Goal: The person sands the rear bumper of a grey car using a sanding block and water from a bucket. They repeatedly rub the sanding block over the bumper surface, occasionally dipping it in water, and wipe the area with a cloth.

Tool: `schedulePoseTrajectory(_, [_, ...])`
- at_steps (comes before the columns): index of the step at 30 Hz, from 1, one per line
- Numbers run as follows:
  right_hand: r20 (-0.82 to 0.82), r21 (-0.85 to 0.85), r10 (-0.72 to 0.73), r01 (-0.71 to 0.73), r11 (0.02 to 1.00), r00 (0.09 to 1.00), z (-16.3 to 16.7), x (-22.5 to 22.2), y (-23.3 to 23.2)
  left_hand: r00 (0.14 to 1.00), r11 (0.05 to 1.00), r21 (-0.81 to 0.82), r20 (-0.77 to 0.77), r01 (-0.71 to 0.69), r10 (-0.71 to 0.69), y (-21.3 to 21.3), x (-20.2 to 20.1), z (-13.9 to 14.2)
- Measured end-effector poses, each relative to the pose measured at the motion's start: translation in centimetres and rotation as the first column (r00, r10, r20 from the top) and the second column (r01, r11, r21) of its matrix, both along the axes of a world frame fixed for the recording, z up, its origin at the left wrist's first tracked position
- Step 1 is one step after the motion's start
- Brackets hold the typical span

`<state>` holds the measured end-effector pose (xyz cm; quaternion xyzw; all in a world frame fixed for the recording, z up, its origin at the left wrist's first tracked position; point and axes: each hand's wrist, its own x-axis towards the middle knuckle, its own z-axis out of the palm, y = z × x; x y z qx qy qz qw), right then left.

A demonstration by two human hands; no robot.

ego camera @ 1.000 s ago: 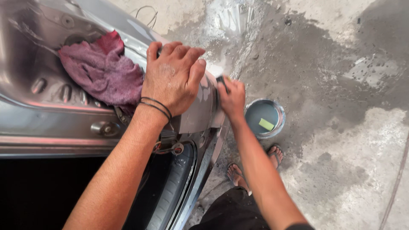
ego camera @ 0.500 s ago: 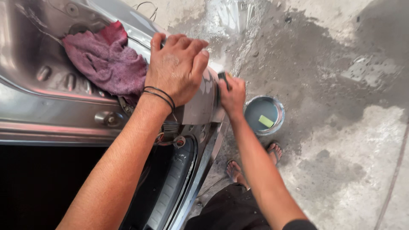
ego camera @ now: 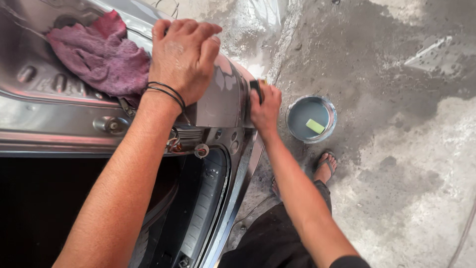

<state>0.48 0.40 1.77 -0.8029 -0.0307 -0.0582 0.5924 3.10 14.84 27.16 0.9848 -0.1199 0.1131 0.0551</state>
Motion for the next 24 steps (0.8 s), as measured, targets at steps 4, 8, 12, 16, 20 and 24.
schedulePoseTrajectory(4, [0.017,0.04,-0.044,0.044,0.998,0.999,0.2,-3.8,0.0,1.0,0.998,-0.062,-0.017,-0.026,0.025,0.1,0.0,0.0])
schedulePoseTrajectory(8, [0.021,0.215,-0.04,0.035,0.976,0.999,0.6,-8.9,-0.5,1.0,0.998,-0.057,0.011,-0.014,0.014,0.1,0.0,-0.3])
schedulePoseTrajectory(12, [0.03,0.055,-0.013,0.011,0.998,0.999,-0.1,-3.5,-0.3,0.999,0.999,-0.018,0.016,-0.045,0.046,0.2,-0.1,-0.7])
schedulePoseTrajectory(16, [-0.023,0.06,-0.064,0.065,0.996,0.998,0.1,-1.6,0.2,1.0,1.0,0.008,0.015,-0.025,0.025,0.2,-0.1,-0.7])
schedulePoseTrajectory(20, [-0.068,0.137,-0.062,0.071,0.988,0.996,0.5,-7.0,0.0,1.0,0.999,0.032,0.012,-0.022,0.022,0.3,0.1,-0.6])
schedulePoseTrajectory(24, [-0.017,0.11,-0.065,0.067,0.992,0.998,-0.2,-5.8,-0.3,1.0,0.999,0.044,-0.006,-0.018,0.019,0.3,0.0,-0.7])
